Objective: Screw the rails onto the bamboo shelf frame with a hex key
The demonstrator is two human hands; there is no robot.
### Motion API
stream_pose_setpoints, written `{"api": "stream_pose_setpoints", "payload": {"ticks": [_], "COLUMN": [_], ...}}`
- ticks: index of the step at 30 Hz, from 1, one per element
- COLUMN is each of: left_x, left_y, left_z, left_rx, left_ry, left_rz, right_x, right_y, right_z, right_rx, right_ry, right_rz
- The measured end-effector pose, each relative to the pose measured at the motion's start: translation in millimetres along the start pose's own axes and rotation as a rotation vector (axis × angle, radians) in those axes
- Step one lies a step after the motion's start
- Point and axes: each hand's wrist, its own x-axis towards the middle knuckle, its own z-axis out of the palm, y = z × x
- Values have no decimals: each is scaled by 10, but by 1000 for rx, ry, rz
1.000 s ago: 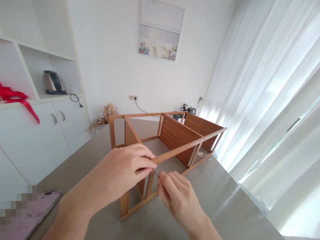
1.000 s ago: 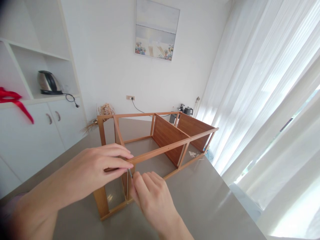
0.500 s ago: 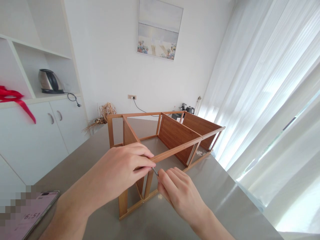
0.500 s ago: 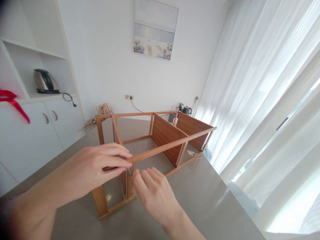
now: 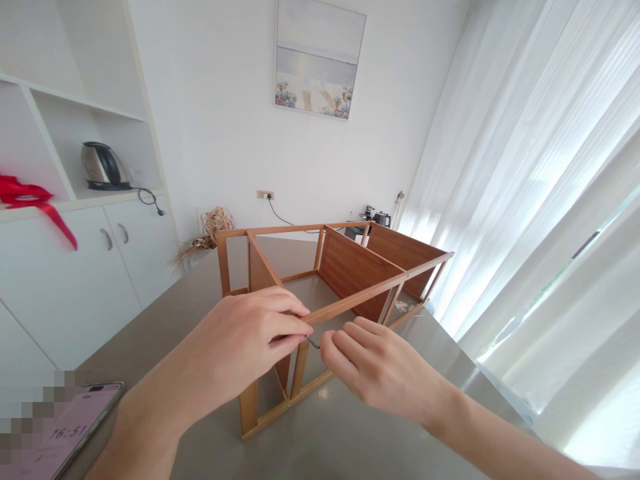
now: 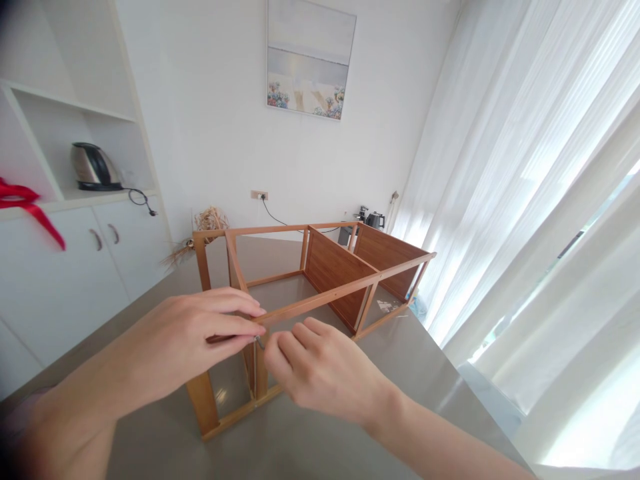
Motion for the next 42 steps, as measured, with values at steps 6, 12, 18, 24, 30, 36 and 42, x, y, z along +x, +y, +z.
{"api": "stream_pose_setpoints", "payload": {"ticks": [6, 12, 18, 24, 30, 36, 42], "left_x": [-4, -4, -2, 7, 18, 5, 4], "left_y": [-33, -46, -45, -34, -3, 20, 29], "left_z": [9, 23, 18, 22, -8, -23, -26], "left_rx": [31, 34, 44, 48, 22, 13, 26], "left_ry": [2, 6, 1, -3, -2, -9, -10], "left_rz": [41, 54, 57, 57, 57, 22, 14], "right_x": [10, 66, 63, 36, 11, -21, -20], "right_y": [34, 52, 54, 51, 39, -6, -12], "right_z": [-6, -65, -86, -33, 11, 61, 64], "right_rx": [-29, -48, -54, -25, 39, 97, 122], "right_ry": [-20, -32, -23, 14, 19, 49, 42], "right_rz": [-43, -49, -40, -17, 39, 79, 87]}}
